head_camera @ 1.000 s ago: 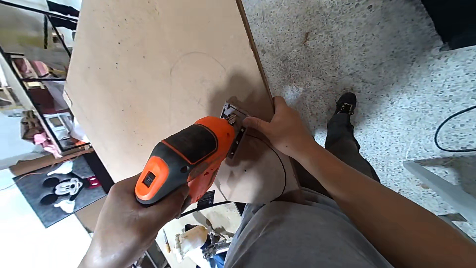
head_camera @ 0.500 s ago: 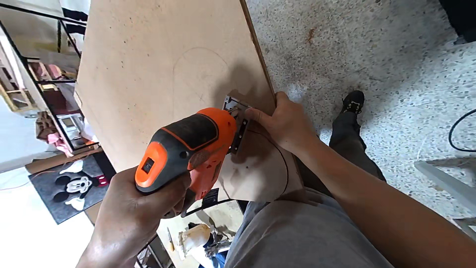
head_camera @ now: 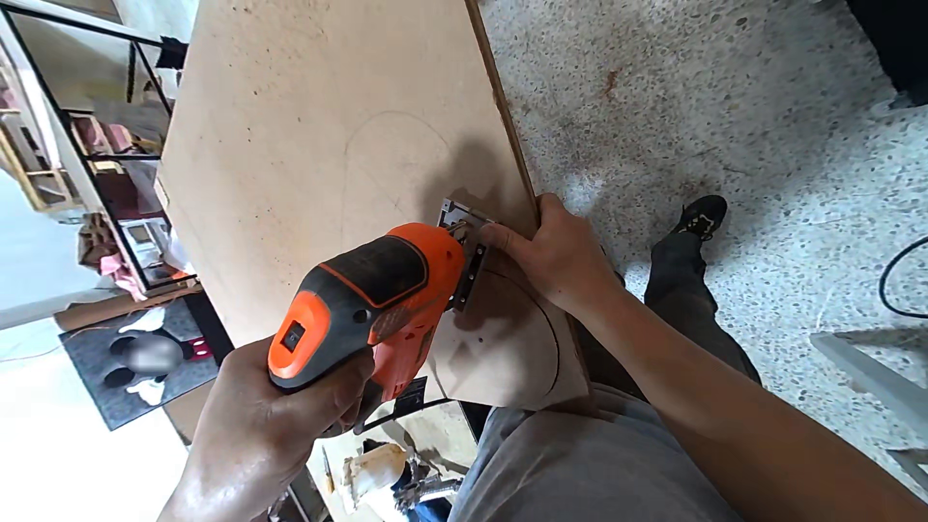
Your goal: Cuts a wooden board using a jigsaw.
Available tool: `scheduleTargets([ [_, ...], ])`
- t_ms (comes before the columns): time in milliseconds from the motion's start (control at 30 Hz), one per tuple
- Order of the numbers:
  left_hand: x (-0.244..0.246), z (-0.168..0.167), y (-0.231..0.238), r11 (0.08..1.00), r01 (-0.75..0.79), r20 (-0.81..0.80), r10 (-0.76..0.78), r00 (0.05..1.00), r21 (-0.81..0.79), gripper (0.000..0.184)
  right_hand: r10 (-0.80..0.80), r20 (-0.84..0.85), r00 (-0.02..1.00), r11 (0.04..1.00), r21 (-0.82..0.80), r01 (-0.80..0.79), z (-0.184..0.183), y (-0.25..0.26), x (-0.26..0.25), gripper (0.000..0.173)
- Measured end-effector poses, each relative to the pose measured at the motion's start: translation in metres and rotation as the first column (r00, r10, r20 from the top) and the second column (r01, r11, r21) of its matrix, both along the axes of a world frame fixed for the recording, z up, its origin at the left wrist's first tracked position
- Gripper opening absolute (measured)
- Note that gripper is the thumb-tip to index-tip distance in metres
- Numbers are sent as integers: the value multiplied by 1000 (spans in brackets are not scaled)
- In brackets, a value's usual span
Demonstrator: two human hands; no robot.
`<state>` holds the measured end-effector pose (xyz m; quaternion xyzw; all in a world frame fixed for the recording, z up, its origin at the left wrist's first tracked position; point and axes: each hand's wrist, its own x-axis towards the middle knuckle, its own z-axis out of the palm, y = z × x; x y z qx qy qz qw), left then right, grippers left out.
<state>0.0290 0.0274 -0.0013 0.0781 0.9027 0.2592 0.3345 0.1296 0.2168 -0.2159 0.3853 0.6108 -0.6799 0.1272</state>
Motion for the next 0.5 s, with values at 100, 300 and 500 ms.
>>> scheduleTargets([
  [100, 0, 0, 0, 1000, -10, 9, 10, 1000, 0, 25, 17, -6, 1000, 1000, 2, -17, 0, 3, 0, 74],
  [300, -2, 0, 1, 1000, 10, 9, -10, 1000, 22, 28, 35, -16, 999, 999, 13, -34, -1, 4, -1, 72],
  [500, -3, 1, 3, 999, 26, 21, -27, 999, 30, 25, 39, -12, 999, 999, -14, -40, 0, 7, -2, 69],
])
